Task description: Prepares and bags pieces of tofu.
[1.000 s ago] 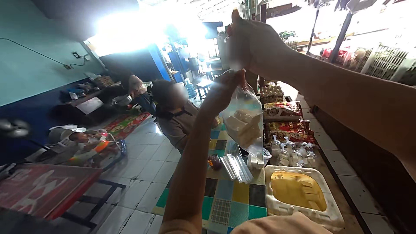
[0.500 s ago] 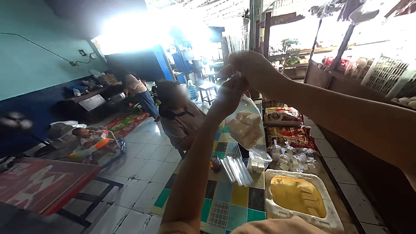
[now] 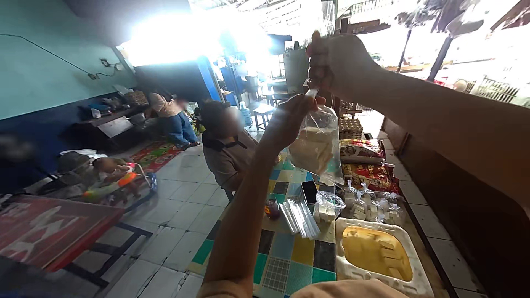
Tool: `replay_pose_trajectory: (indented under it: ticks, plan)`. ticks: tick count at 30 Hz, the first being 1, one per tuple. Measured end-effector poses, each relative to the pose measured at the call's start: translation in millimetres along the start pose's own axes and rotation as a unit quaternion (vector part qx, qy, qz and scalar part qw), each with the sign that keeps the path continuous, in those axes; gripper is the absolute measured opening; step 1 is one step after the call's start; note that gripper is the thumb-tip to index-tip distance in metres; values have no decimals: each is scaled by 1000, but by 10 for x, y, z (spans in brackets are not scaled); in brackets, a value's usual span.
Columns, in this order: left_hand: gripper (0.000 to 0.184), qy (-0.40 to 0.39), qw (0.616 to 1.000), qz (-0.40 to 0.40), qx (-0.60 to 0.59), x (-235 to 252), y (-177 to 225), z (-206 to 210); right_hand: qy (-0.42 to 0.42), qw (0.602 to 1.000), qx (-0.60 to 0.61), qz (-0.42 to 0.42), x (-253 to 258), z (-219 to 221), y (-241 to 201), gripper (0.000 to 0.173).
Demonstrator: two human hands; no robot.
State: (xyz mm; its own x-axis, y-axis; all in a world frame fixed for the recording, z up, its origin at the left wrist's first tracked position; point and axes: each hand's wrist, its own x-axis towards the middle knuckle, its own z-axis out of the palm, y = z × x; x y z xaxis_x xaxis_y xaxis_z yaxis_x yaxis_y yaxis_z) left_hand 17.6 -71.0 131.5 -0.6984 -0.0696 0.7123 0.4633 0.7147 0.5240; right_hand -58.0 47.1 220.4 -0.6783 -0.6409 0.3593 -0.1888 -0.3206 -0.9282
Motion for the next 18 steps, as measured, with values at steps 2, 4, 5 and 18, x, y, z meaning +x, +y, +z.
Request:
replay_pose_trajectory:
  ticks: [2, 4, 5, 18]
  plan:
    - [34, 38, 999, -13, -23, 61, 35, 34, 27, 986, -134, -97, -6, -81, 31, 22]
    - [32, 90, 993, -38, -62, 142, 15, 44, 72, 881, -364, -293, -158, -306, 262, 40]
    - [31, 114, 988, -67, -85, 192, 19, 26, 101, 805, -429, -398, -285, -427, 471, 54]
    - [14, 133, 900, -253, -330, 220, 281, 34, 224, 741, -404, -488, -514, -813, 2203, 53]
